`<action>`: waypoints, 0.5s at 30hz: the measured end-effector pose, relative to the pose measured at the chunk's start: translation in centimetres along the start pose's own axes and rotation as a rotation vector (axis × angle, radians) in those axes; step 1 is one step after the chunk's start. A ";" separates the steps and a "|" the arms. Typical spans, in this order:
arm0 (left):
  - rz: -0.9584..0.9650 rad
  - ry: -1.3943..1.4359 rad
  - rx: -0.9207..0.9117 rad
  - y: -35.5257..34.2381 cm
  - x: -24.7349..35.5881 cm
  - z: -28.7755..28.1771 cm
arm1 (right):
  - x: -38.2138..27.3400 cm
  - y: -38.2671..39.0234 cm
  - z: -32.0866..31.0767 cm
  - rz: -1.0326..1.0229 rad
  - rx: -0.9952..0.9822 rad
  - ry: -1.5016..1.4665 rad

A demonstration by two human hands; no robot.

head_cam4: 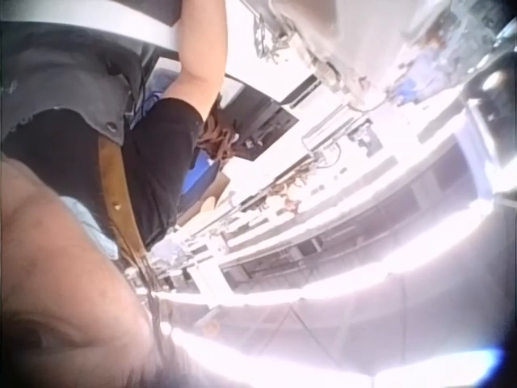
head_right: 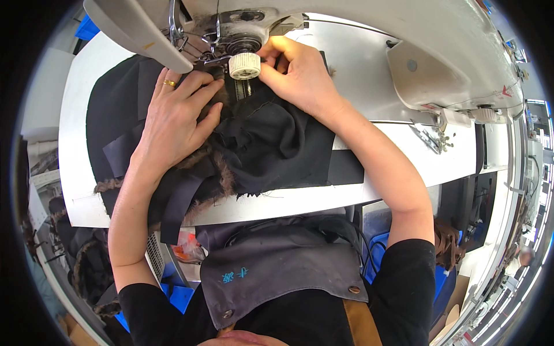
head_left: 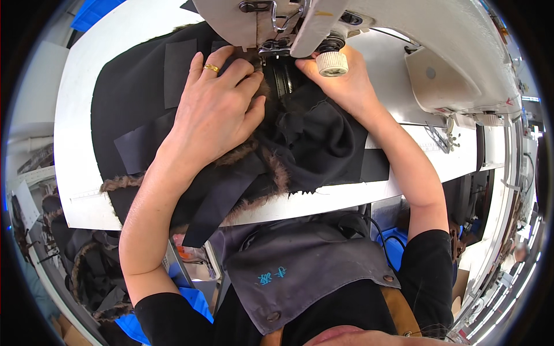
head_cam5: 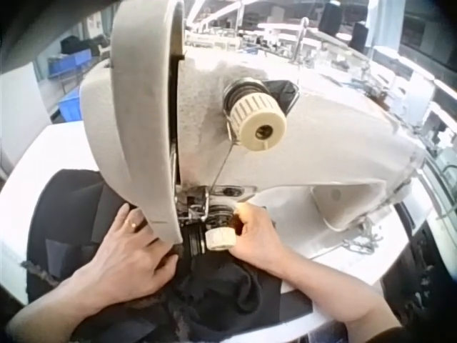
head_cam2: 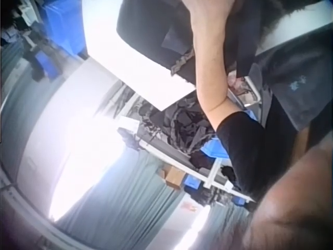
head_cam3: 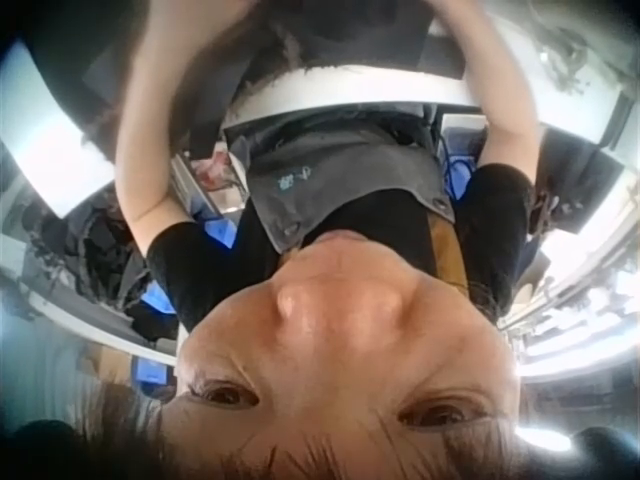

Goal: Sewing a piece of black fabric with fur trim using an industrial sewing machine.

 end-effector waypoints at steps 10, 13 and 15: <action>-0.012 0.001 0.005 -0.1 0.1 0.0 | 0.0 0.0 -0.1 -0.313 0.007 0.080; -0.004 -0.007 0.020 -0.1 -0.1 0.1 | -1.4 0.0 -0.8 -0.515 -0.064 0.256; 0.017 -0.013 0.031 -0.1 0.0 0.1 | -2.3 0.2 -0.3 -0.696 -0.163 0.216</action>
Point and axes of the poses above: each hand's wrist, its own y-axis away from the middle knuckle, its own z-axis out of the palm, x = y × z, the point moved 2 cm from there along -y, towards the middle knuckle, and after that the axes turned 5 degrees about x, right-handed, at the moved point
